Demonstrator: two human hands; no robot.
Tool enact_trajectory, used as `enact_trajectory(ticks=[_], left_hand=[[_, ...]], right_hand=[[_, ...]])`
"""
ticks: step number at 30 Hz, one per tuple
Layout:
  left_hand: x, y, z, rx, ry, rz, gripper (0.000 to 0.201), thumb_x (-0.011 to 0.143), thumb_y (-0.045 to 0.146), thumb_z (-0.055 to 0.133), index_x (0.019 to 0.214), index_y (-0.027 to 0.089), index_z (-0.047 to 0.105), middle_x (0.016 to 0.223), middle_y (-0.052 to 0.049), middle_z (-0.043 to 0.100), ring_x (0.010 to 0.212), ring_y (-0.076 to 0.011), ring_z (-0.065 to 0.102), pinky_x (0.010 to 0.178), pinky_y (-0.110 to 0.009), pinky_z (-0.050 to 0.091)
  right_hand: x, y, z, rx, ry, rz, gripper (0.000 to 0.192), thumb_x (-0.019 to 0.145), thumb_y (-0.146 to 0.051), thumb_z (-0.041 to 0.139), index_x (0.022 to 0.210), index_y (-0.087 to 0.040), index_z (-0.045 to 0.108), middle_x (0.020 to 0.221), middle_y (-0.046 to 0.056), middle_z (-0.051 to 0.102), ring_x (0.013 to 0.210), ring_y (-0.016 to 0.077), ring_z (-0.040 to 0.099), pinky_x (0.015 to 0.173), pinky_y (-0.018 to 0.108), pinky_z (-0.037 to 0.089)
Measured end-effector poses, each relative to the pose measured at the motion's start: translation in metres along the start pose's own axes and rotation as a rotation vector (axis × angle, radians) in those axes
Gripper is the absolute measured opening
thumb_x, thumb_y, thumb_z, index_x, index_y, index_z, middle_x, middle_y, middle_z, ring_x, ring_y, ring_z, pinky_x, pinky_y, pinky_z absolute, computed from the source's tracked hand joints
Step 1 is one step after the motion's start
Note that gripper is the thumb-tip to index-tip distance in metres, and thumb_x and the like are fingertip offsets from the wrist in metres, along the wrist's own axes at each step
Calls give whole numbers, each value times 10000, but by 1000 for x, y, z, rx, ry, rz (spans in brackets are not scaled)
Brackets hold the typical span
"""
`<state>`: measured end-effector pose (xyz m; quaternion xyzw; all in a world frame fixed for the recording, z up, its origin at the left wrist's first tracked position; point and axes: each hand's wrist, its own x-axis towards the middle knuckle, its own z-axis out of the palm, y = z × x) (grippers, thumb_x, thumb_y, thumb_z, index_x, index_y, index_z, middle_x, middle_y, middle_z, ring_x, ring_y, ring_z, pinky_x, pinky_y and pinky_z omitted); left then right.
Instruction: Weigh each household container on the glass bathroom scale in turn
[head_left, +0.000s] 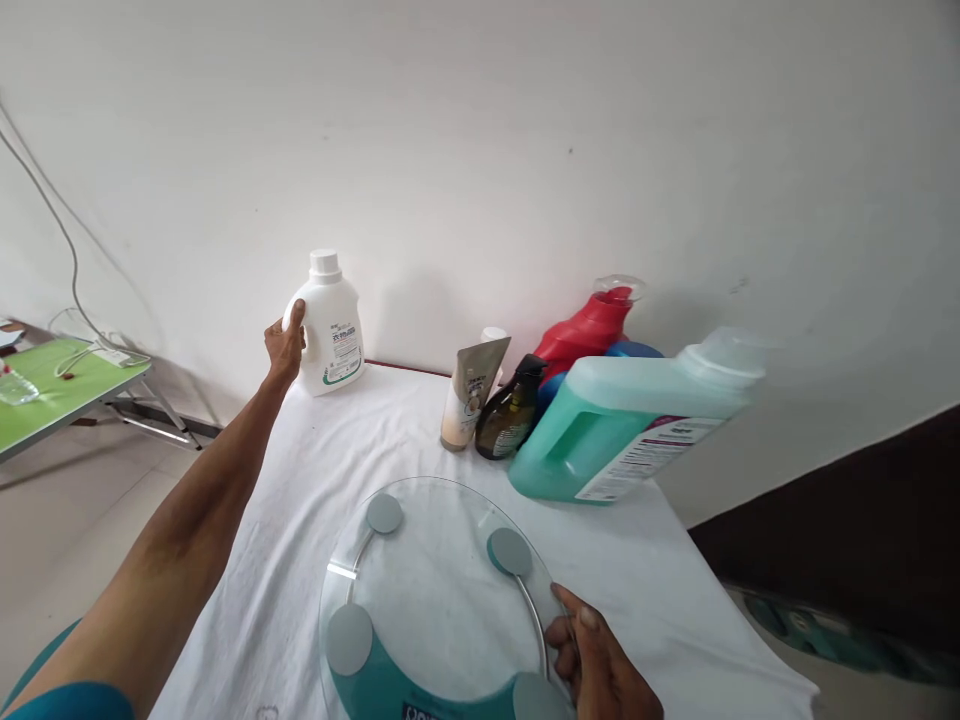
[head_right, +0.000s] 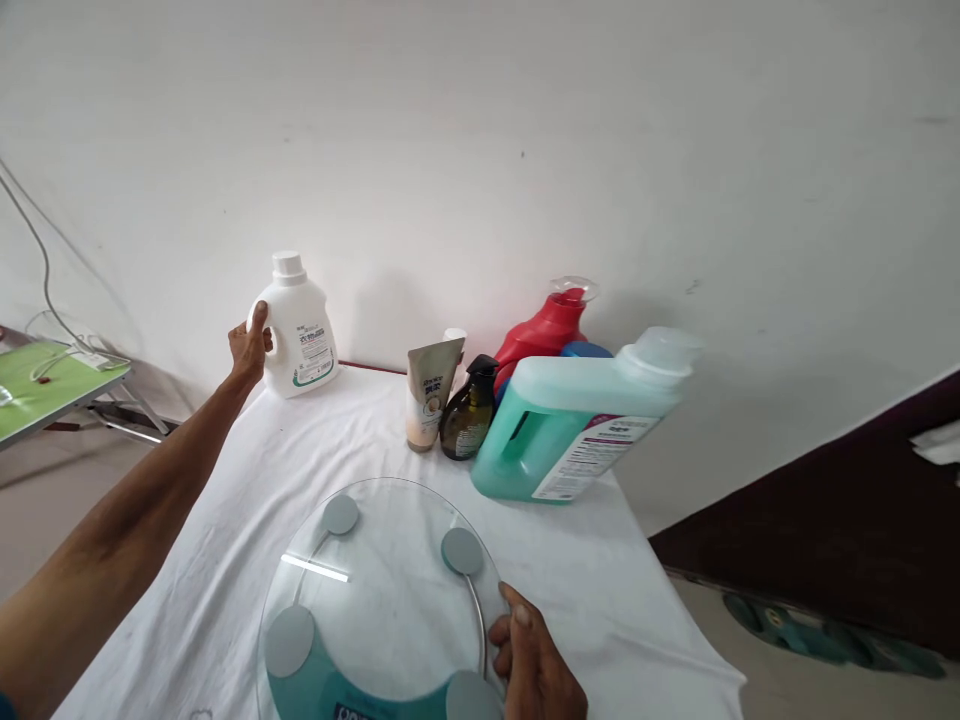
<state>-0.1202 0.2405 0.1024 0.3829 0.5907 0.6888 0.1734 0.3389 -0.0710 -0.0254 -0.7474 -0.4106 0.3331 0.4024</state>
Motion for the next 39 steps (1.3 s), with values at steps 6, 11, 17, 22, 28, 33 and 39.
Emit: enact_trajectory(ticks=[6, 11, 17, 22, 28, 33, 39], left_hand=[[-55, 22, -4, 302, 240, 447, 716, 881, 706, 830, 1312, 181, 603, 1432, -225, 642, 1402, -398, 584, 1219, -603, 485], [-155, 30, 44, 210, -486, 598, 743, 856, 597, 934, 1402, 210, 610, 1382, -171, 697, 1237, -324, 716, 1105, -519, 599], [-216, 22, 107, 288, -780, 229, 565, 712, 269, 1011, 1194, 185, 727, 1249, -130, 803, 1142, -321, 762, 1004, -470, 633], [-222, 20, 118, 302, -730, -13, 425, 725, 207, 988, 1098, 176, 787, 1132, -113, 861, 1056, -325, 807, 912, -416, 634], [-224, 19, 121, 318, -681, -37, 465, 642, 219, 1052, 1052, 175, 837, 1170, -129, 879, 1135, -356, 823, 944, -412, 638], [-218, 18, 112, 240, -635, -113, 363, 683, 223, 1025, 992, 138, 855, 1124, -147, 883, 1087, -335, 837, 906, -412, 665], [-216, 40, 55, 121, -689, -144, 389, 675, 313, 1043, 951, 106, 862, 1004, -152, 879, 887, -314, 835, 712, -390, 674]], right_hand=[[-2, -6, 4, 41, -14, -129, 894, 969, -952, 351, 1152, -224, 837, 763, 38, 741, 670, 244, 668, 673, 367, 539], [-2, -10, 7, 32, 13, -208, 880, 960, -938, 331, 1115, -212, 804, 751, 38, 730, 646, 242, 646, 690, 377, 540], [-8, -18, 6, 45, 5, -241, 828, 983, -908, 297, 1031, -232, 773, 726, 33, 725, 642, 240, 654, 684, 371, 533], [-9, -22, 5, 47, -3, -289, 769, 1009, -895, 285, 947, -266, 723, 717, 38, 736, 629, 246, 666, 697, 380, 532], [-10, -24, 5, 45, -5, -301, 771, 1035, -880, 256, 966, -262, 713, 738, 57, 749, 638, 253, 677, 721, 385, 531], [-10, -23, 6, 35, -23, -281, 809, 1031, -891, 226, 1004, -246, 713, 768, 73, 757, 674, 264, 690, 736, 399, 526], [-8, -22, 10, 44, 5, -314, 730, 1028, -867, 248, 863, -279, 648, 743, 90, 740, 670, 264, 682, 745, 410, 506]])
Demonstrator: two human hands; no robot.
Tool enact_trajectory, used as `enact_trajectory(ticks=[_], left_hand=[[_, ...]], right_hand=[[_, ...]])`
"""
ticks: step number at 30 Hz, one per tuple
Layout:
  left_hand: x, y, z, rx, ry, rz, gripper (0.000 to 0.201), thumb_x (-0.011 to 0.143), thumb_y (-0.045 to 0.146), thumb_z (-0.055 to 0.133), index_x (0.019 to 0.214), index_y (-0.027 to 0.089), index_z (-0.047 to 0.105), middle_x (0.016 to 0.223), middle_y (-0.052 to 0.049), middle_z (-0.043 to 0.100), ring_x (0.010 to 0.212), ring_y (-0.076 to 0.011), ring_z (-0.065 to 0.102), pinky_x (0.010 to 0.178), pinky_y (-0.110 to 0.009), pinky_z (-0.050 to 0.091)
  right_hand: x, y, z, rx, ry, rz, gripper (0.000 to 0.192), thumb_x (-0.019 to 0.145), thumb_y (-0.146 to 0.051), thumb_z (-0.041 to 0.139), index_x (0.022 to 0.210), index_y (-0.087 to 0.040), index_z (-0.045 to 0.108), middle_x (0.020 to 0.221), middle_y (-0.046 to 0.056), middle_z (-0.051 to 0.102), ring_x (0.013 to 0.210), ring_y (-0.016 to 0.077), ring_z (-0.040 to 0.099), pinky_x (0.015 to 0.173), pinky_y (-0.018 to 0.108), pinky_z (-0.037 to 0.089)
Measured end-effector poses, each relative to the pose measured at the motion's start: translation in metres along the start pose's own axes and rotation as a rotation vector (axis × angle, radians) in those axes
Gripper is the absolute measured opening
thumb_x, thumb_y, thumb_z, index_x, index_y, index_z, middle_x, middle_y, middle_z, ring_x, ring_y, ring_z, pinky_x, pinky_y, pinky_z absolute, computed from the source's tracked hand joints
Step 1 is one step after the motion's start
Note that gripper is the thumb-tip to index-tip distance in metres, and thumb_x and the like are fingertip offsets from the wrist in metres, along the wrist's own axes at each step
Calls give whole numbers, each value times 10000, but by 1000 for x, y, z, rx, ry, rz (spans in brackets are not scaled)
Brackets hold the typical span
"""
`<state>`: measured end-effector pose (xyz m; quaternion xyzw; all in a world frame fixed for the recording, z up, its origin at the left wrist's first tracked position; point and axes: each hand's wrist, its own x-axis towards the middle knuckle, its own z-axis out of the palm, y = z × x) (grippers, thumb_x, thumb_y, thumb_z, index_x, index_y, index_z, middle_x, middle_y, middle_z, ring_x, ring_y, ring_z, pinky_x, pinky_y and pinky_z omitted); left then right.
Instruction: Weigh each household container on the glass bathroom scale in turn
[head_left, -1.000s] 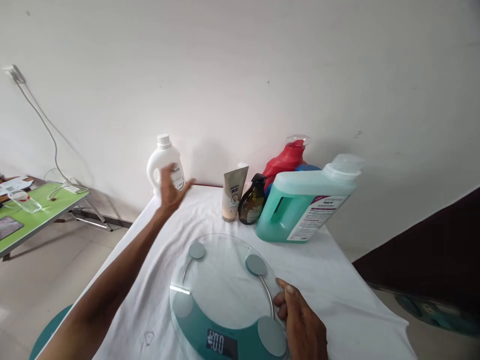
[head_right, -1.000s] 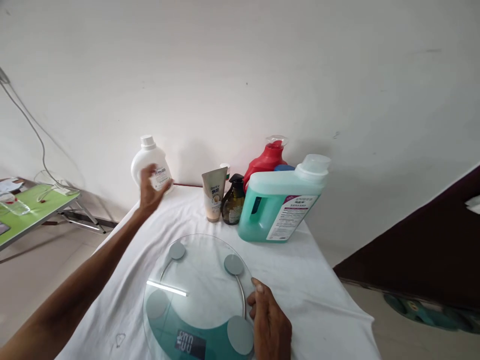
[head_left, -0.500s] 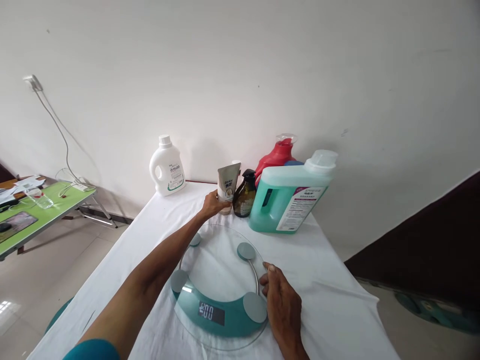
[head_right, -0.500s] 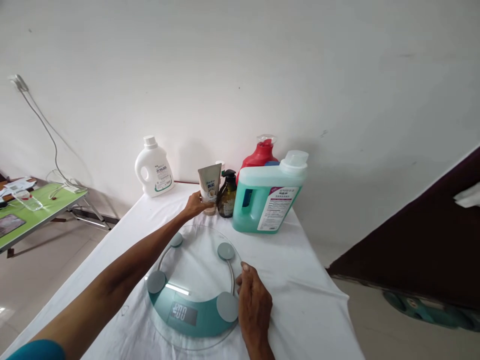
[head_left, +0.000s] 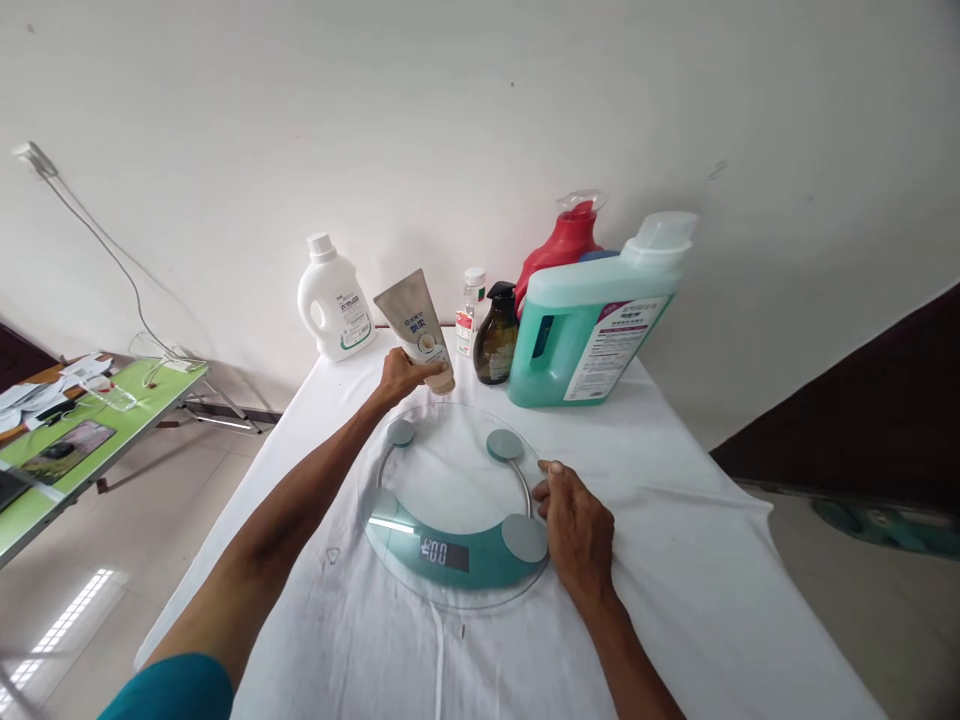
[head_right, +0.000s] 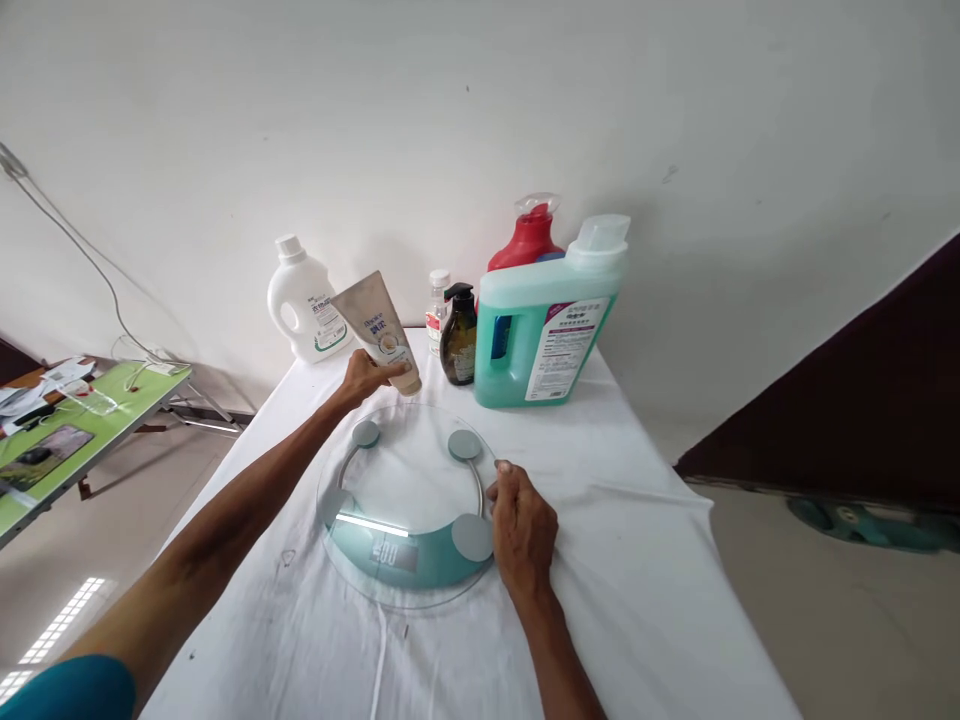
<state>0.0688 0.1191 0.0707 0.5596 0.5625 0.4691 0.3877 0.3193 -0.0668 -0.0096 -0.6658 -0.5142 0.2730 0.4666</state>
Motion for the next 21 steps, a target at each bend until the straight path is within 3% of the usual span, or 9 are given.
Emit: enact_trajectory(ticks=[4, 7, 10, 14, 21], left_hand=[[-53, 23, -26, -4, -194, 135, 480, 651, 393, 1071, 1003, 135, 872, 1088, -151, 887, 1002, -351, 848, 873, -456, 705], [-97, 31, -31, 30, -288, 179, 466, 661, 383, 1071, 1024, 162, 882, 1134, -149, 888, 1078, -378, 847, 977, -504, 695], [-130, 26, -29, 50, -333, 159, 424, 707, 360, 1037, 1056, 176, 880, 1159, -135, 887, 1104, -383, 844, 964, -498, 697], [-149, 13, -28, 101, -346, 153, 372, 729, 301, 996, 1062, 186, 877, 1143, -110, 889, 1100, -366, 842, 931, -457, 691], [-156, 5, -23, 167, -329, 149, 399, 750, 309, 992, 1097, 165, 857, 1155, -140, 874, 1099, -378, 828, 921, -472, 666]], right_hand=[[1, 2, 2, -15, 13, 1, 698, 1034, -817, 263, 879, -265, 662, 759, 107, 748, 652, 260, 667, 774, 427, 515], [1, 3, 2, -28, 11, -6, 735, 1039, -819, 256, 953, -244, 706, 767, 108, 759, 658, 264, 675, 782, 432, 524], [1, 2, 1, -34, 7, -18, 792, 1033, -854, 236, 992, -236, 729, 767, 106, 766, 658, 270, 681, 771, 432, 531], [-1, 1, 0, -34, -5, -11, 853, 1017, -908, 228, 998, -226, 742, 774, 109, 770, 651, 269, 685, 761, 428, 542], [-2, 3, 2, -42, 10, -12, 981, 963, -995, 172, 1028, -206, 751, 782, 117, 774, 675, 281, 697, 782, 435, 548]])
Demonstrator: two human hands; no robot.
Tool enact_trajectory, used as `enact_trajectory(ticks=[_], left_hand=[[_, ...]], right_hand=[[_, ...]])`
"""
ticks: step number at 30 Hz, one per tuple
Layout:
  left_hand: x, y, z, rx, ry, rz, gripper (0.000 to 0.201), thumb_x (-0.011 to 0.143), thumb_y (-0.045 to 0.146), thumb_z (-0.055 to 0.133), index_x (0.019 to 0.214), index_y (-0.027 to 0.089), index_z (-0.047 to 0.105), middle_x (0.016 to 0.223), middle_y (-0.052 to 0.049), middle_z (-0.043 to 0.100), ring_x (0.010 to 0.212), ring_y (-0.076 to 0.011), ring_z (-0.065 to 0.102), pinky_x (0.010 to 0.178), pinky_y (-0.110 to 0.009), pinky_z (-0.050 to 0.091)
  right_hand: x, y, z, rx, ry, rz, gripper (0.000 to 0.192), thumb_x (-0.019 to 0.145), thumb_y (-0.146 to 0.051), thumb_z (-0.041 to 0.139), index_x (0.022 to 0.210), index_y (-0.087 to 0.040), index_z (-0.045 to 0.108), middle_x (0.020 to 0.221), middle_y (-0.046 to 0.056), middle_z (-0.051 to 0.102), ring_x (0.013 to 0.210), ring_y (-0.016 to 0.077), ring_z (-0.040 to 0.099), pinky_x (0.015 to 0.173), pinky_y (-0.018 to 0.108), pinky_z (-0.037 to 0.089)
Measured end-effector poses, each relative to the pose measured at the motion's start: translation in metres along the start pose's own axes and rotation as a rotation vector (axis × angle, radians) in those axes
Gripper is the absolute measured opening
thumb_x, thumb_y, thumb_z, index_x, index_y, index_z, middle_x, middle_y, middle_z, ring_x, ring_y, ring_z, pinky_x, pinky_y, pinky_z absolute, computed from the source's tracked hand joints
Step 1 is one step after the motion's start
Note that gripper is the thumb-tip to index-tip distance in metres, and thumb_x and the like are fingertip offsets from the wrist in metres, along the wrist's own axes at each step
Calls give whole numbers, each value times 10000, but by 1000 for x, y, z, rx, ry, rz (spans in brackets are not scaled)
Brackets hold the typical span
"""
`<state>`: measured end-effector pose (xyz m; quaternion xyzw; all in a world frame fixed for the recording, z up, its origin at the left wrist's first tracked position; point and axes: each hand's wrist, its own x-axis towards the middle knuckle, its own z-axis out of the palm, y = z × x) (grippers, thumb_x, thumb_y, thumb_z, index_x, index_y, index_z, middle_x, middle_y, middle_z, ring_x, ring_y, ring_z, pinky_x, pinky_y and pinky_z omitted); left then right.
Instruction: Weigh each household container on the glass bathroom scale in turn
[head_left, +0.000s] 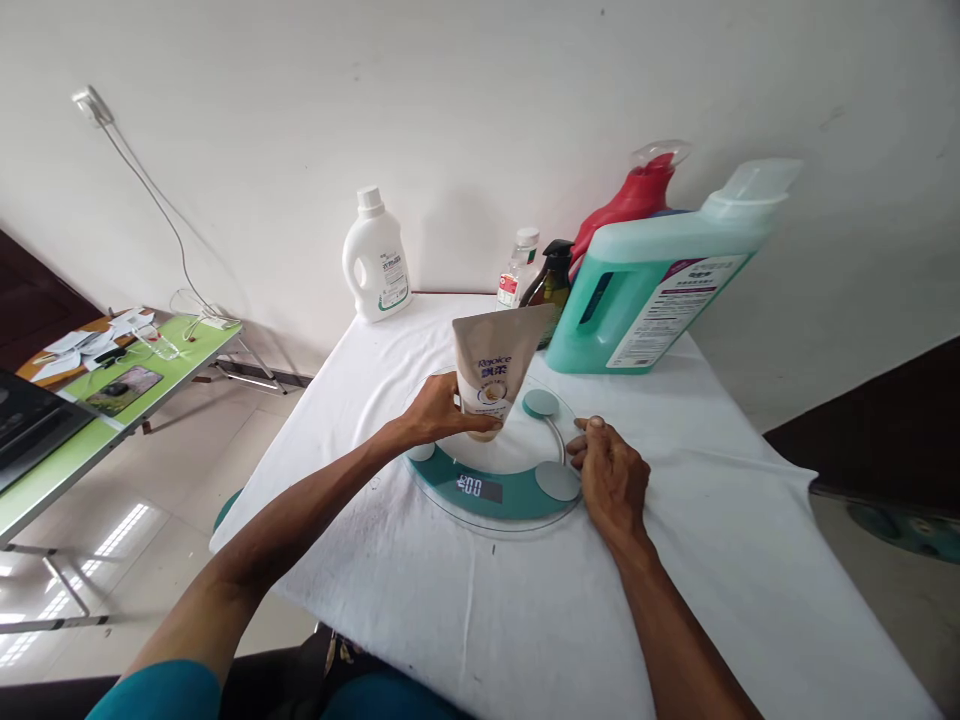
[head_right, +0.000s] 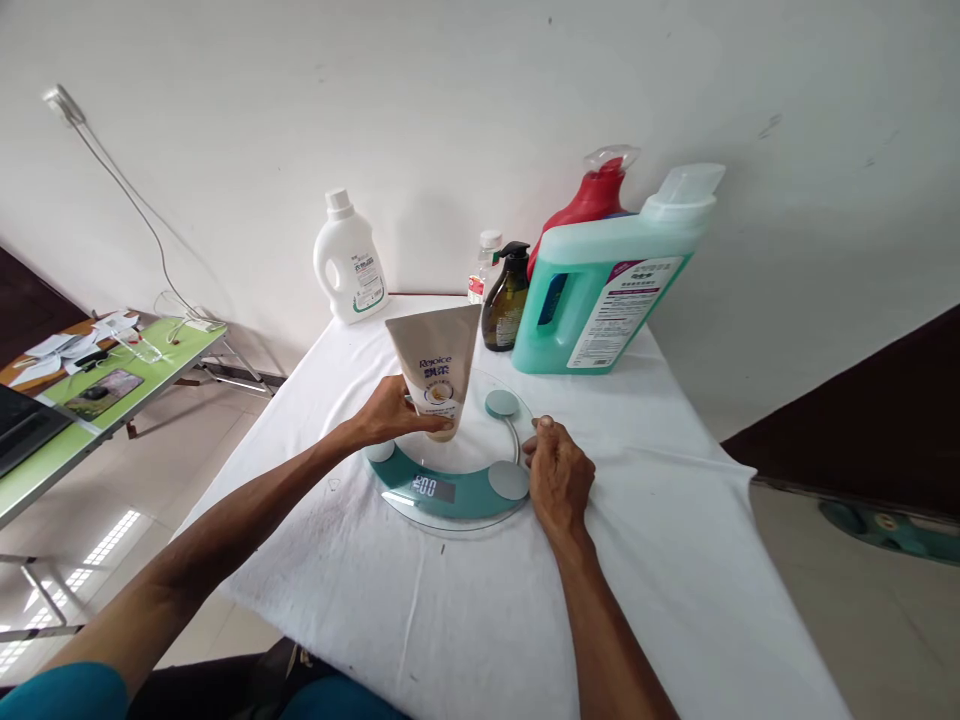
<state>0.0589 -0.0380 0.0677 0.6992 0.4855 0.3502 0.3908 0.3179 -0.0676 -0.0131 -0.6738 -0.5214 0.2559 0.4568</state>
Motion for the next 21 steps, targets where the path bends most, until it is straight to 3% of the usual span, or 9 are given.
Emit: enact_trajectory(ticks=[3, 6, 9, 12, 14, 17, 21], left_hand=[[-4, 2, -5, -7, -35, 27, 495, 726, 355, 1018, 1144, 157, 840, 1193, -162, 859, 1119, -374, 815, 954, -486, 651], [-8, 0, -21, -86, -67, 75, 727, 649, 395, 1071, 1293, 188, 805, 1328, -171, 825, 1230, -376, 783, 1090, -531, 607], [-10, -14, -37, -225, 113, 62, 644, 790, 557, 975, 1301, 210, 793, 1413, -166, 791, 1326, -361, 741, 1171, -528, 563], [-8, -45, -38, -315, 425, 2, 561, 965, 715, 735, 1149, 188, 793, 1301, -157, 811, 1288, -320, 740, 1151, -485, 575], [-7, -68, -34, -341, 534, -43, 604, 971, 771, 673, 1071, 183, 767, 1225, -149, 813, 1239, -296, 748, 1142, -470, 585], [-7, -93, -28, -399, 546, -85, 648, 939, 822, 667, 1042, 186, 738, 1190, -149, 803, 1196, -287, 766, 1143, -475, 598], [-9, -103, -27, -385, 492, -85, 642, 932, 820, 680, 1062, 195, 749, 1176, -150, 809, 1201, -299, 774, 1153, -480, 600]], right_hand=[[0, 1, 1, 1, 8, -8, 979, 973, -989, 181, 1034, -202, 761, 773, 112, 775, 678, 282, 703, 799, 438, 552], [-1, 1, 1, -3, 6, -4, 960, 979, -970, 187, 1031, -202, 761, 776, 116, 777, 691, 286, 707, 811, 441, 549], [-1, 0, 1, -17, 5, 15, 940, 968, -963, 193, 1016, -209, 753, 786, 122, 778, 692, 285, 701, 809, 444, 544], [0, -1, 0, -26, 4, 10, 926, 964, -958, 203, 1010, -210, 748, 781, 122, 773, 693, 285, 699, 829, 451, 547], [0, -1, 0, -29, 2, 8, 936, 958, -962, 202, 1013, -206, 750, 769, 120, 766, 693, 287, 699, 832, 452, 550], [1, -1, 0, -36, -4, 13, 958, 944, -978, 205, 1030, -199, 756, 779, 121, 768, 702, 291, 701, 836, 456, 551], [1, -1, 0, -53, -1, 22, 973, 939, -983, 199, 1047, -195, 759, 795, 122, 772, 722, 293, 698, 857, 464, 545]])
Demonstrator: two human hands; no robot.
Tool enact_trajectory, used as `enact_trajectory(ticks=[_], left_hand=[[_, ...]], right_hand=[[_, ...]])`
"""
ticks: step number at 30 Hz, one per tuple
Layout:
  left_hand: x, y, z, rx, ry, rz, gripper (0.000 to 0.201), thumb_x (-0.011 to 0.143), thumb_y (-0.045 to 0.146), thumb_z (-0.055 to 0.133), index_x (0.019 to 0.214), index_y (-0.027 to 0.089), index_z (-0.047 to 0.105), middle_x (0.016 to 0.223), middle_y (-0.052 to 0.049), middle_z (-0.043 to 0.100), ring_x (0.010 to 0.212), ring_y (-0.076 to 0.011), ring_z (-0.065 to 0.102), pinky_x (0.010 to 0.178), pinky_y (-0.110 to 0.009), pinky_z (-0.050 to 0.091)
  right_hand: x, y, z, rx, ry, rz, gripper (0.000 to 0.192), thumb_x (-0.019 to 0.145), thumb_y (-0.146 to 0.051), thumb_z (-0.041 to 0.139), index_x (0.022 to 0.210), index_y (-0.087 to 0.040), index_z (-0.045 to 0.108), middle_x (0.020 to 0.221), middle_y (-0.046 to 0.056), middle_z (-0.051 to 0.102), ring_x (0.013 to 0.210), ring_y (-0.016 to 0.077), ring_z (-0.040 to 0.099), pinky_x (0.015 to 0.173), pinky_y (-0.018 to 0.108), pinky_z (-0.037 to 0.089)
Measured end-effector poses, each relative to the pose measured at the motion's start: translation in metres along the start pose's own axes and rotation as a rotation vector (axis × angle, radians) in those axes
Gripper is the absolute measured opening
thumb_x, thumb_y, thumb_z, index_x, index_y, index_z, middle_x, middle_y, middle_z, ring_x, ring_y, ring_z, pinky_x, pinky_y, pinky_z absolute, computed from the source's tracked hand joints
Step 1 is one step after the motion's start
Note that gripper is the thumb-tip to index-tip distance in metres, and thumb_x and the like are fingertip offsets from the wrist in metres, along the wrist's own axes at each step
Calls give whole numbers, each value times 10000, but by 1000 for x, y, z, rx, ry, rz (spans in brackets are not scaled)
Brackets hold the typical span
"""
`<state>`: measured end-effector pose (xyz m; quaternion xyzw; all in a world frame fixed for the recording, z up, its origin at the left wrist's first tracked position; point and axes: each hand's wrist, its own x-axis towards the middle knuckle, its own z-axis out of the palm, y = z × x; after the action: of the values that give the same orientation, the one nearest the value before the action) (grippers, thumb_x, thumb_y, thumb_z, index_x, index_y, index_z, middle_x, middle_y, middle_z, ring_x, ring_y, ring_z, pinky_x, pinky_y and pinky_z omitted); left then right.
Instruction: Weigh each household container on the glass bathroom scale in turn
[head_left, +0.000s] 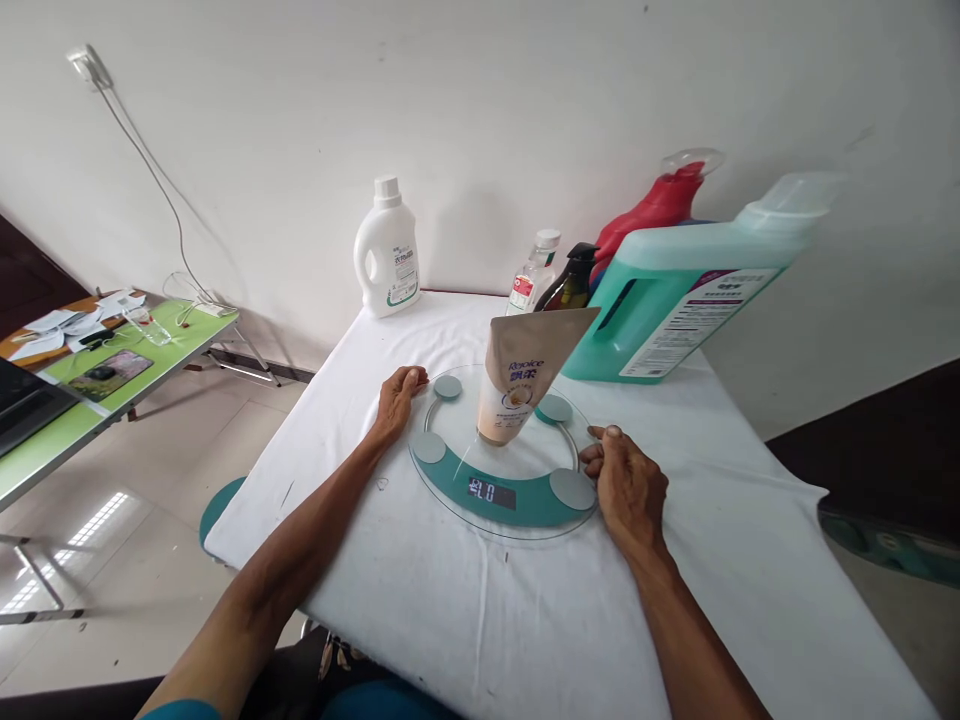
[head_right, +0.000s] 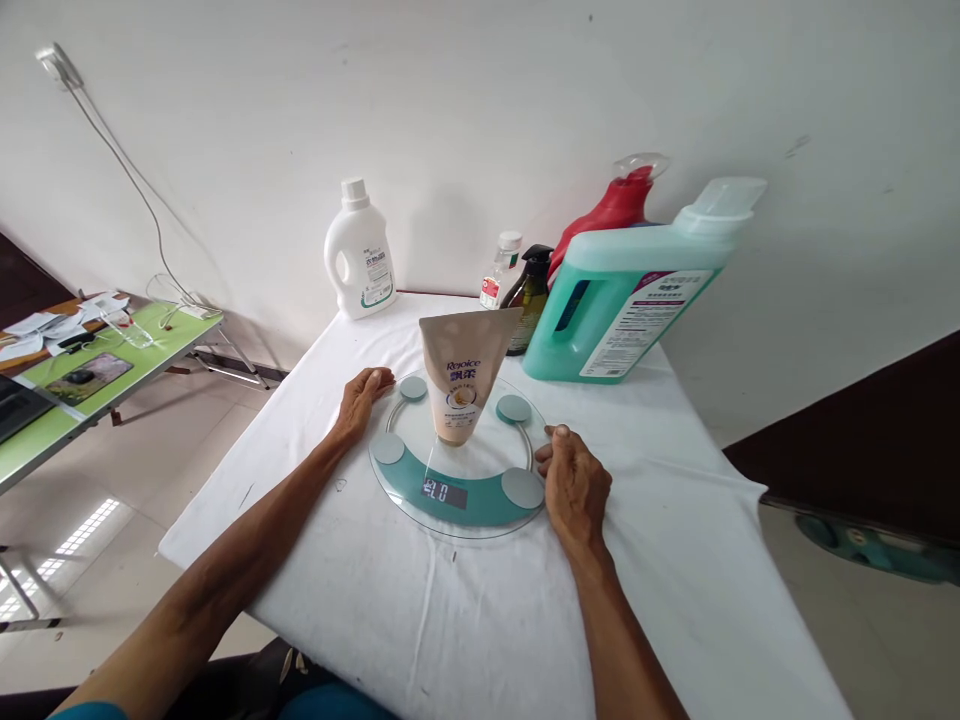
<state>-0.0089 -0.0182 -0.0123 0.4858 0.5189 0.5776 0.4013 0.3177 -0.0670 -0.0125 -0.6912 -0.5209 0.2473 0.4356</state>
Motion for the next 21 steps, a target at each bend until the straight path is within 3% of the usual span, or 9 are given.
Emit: enact_trajectory(ticks=[12, 21], left_hand=[[-2, -5, 1, 113, -13, 56, 567, 1018, 751, 599, 1040, 206, 756, 1119, -121, 808, 1106, -286, 780, 1066, -445, 624], [1, -8, 0, 187, 3, 76, 460, 1061, 643, 572, 1089, 217, 744, 1162, -132, 831, 1160, -292, 803, 1074, -436, 611]], right_hand=[[1, 3, 0, 30, -2, -18, 955, 927, -1006, 220, 1032, -214, 745, 772, 101, 749, 710, 288, 663, 833, 454, 534], [0, -2, 0, 17, -3, 4, 959, 905, -1012, 199, 1029, -225, 732, 792, 105, 755, 710, 293, 673, 833, 459, 532]])
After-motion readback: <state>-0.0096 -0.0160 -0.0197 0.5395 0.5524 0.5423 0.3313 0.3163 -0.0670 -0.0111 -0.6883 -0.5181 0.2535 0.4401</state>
